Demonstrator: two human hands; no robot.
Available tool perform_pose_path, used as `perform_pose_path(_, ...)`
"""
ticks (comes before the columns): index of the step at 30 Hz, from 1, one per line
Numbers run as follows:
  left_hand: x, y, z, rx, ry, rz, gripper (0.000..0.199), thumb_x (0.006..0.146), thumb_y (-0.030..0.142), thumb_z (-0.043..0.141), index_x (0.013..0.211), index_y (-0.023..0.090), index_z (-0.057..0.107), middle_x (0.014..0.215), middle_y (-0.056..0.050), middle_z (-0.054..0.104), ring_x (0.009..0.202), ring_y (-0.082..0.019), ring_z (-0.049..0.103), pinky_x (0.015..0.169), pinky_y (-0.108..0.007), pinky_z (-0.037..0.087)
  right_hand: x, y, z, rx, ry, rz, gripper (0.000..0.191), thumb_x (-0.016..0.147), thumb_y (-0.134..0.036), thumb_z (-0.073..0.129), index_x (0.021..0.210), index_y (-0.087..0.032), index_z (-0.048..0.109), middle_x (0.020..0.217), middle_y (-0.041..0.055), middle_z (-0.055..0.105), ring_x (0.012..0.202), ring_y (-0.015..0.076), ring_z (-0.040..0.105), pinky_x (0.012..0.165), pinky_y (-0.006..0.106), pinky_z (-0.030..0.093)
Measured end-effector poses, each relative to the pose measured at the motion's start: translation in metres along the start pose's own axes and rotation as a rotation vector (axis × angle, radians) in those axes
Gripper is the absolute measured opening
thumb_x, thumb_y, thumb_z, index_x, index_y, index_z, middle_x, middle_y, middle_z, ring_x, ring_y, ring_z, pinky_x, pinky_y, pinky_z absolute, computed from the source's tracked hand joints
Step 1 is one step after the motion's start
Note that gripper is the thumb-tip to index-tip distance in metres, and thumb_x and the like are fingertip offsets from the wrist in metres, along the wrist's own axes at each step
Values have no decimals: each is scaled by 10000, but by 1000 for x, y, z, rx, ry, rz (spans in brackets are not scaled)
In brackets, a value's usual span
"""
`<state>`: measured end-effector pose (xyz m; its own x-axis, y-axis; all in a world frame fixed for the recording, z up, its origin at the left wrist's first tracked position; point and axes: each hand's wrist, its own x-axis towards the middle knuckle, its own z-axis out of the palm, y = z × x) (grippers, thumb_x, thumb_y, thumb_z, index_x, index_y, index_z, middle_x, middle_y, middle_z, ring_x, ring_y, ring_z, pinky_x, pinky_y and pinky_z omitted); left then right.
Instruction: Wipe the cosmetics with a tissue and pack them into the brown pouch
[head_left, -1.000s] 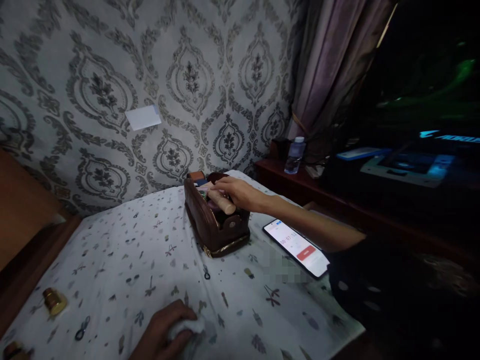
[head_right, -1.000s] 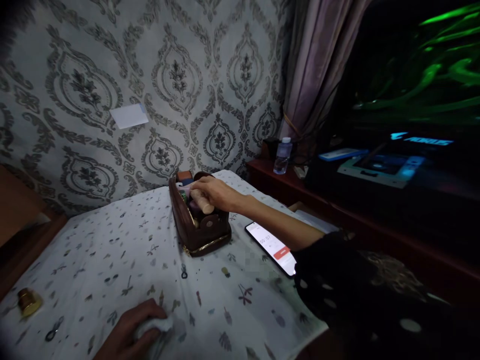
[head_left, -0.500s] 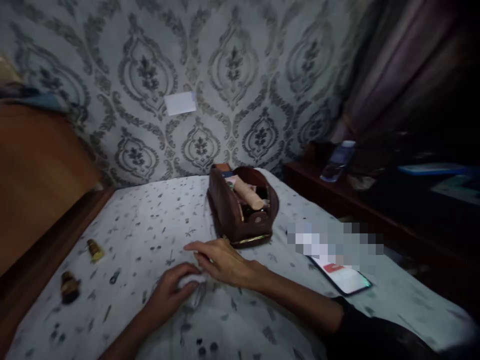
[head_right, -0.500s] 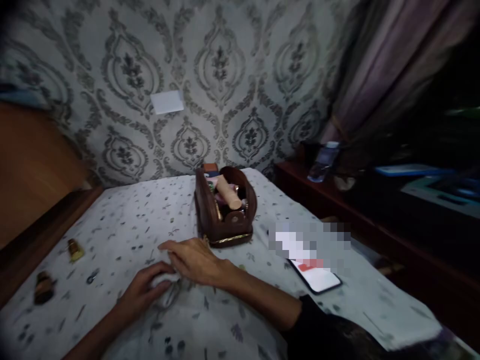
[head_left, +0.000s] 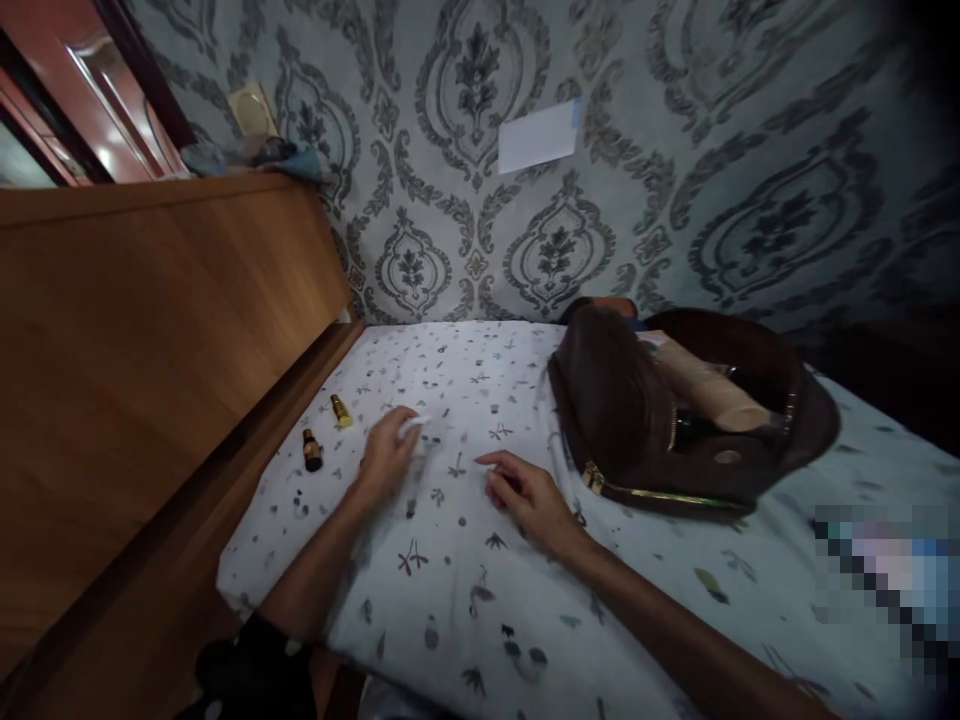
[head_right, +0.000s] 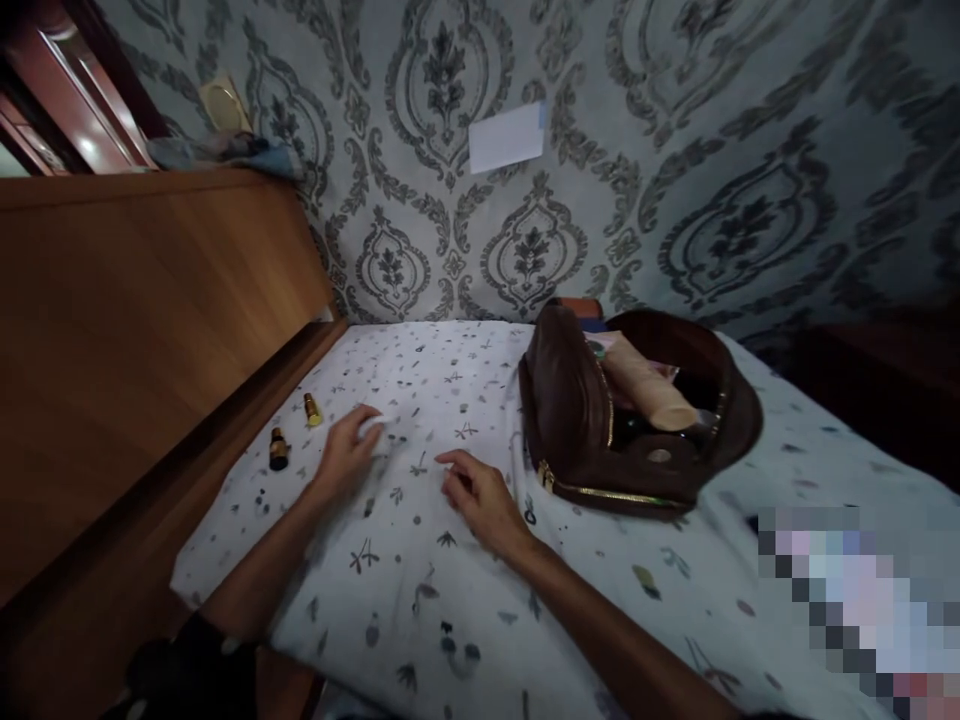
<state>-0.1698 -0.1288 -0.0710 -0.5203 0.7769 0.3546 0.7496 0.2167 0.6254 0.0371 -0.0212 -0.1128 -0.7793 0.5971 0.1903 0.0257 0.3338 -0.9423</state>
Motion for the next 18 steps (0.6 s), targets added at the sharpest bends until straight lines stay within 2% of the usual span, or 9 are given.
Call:
perform_pose_path(3, 11, -20, -29, 147, 166, -99, 256, 913, 262, 438, 1074, 168, 612, 1158, -135, 599, 1113, -282, 542, 991, -429, 409, -1, 0, 0, -12, -2, -15, 271, 877, -319, 480, 1034, -162, 636, 644, -17, 595, 558, 128, 547, 537, 244, 440)
perform_pose_path(5, 17, -30, -44, 256, 227, -183, 257, 897, 252, 454, 1060, 147, 622, 1222, -195, 542, 1221, -348, 459, 1021, -500, 366, -1, 0, 2, -11, 5, -18, 247, 875, -265, 476, 1024, -160, 643, 625, -25, 579, 555, 124, 539, 532, 234, 432)
perform_pose_path(6, 19, -34, -49, 434, 189, -287, 257, 898, 275, 451, 1057, 171, 625, 1212, -184, 550, 1207, -343, 477, 994, -486, 399, -1, -1, 3, -17, 8, -17, 239, 871, -231, 476, 1019, -161, 650, 618, -29, 573, 555, 121, 535, 532, 227, 426)
perform_pose_path(9, 23, -42, -55, 472, 66, -337, 269, 872, 275, 460, 1011, 129, 638, 976, -200, 624, 999, -374, 587, 842, -520, 476, -4, -4, 5, -46, 23, 7, 259, 838, -122, 474, 994, -159, 678, 629, -26, 587, 564, 113, 531, 543, 213, 416)
perform_pose_path(12, 27, -53, -54, 620, -52, -313, 279, 854, 315, 462, 1028, 168, 622, 908, -125, 640, 931, -339, 621, 756, -449, 521, -6, -8, 4, -63, 18, 18, 278, 821, -77, 499, 1000, -162, 695, 677, -22, 626, 590, 111, 553, 575, 207, 426)
perform_pose_path(15, 33, -65, -48, 697, -28, -255, 242, 829, 379, 481, 962, 228, 616, 841, -31, 644, 928, -302, 635, 716, -402, 549, -7, -10, 2, -95, 23, 23, 279, 810, -60, 532, 999, -181, 698, 638, -50, 583, 610, 107, 558, 609, 197, 431)
perform_pose_path(18, 31, -61, -39, 505, 1, -66, 209, 834, 428, 507, 926, 277, 617, 759, 46, 676, 817, -240, 662, 671, -346, 561, -6, -11, -1, -151, 48, -15, 277, 839, -84, 552, 1069, -187, 669, 724, -38, 603, 674, 110, 578, 684, 207, 455)
